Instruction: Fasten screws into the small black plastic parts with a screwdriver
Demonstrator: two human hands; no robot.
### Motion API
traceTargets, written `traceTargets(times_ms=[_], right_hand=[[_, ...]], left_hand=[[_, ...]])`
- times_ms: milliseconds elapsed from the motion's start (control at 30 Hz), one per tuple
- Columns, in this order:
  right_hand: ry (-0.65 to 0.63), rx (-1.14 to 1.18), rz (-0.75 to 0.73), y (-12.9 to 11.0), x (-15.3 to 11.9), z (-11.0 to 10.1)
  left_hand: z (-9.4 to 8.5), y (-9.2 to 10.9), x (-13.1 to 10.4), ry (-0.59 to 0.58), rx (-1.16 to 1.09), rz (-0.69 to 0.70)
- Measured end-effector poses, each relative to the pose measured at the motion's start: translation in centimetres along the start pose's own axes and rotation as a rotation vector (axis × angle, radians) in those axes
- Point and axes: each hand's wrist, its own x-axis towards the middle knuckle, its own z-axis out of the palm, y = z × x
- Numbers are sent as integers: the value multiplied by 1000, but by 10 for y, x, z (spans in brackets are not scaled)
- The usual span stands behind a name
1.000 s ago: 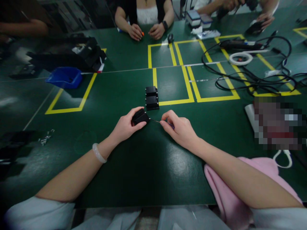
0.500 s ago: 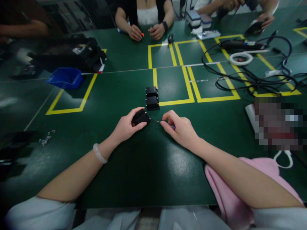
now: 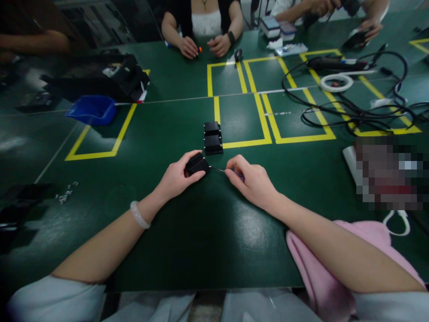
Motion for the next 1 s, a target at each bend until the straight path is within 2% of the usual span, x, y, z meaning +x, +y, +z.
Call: traceTargets(times_ms=[233,1000], right_hand=[[26,-54,-31,1,0,1],[27,3,-6,-1,2,-1]], left_hand=[[0,1,0,10,10,-2],[1,-1,0,12,14,5]])
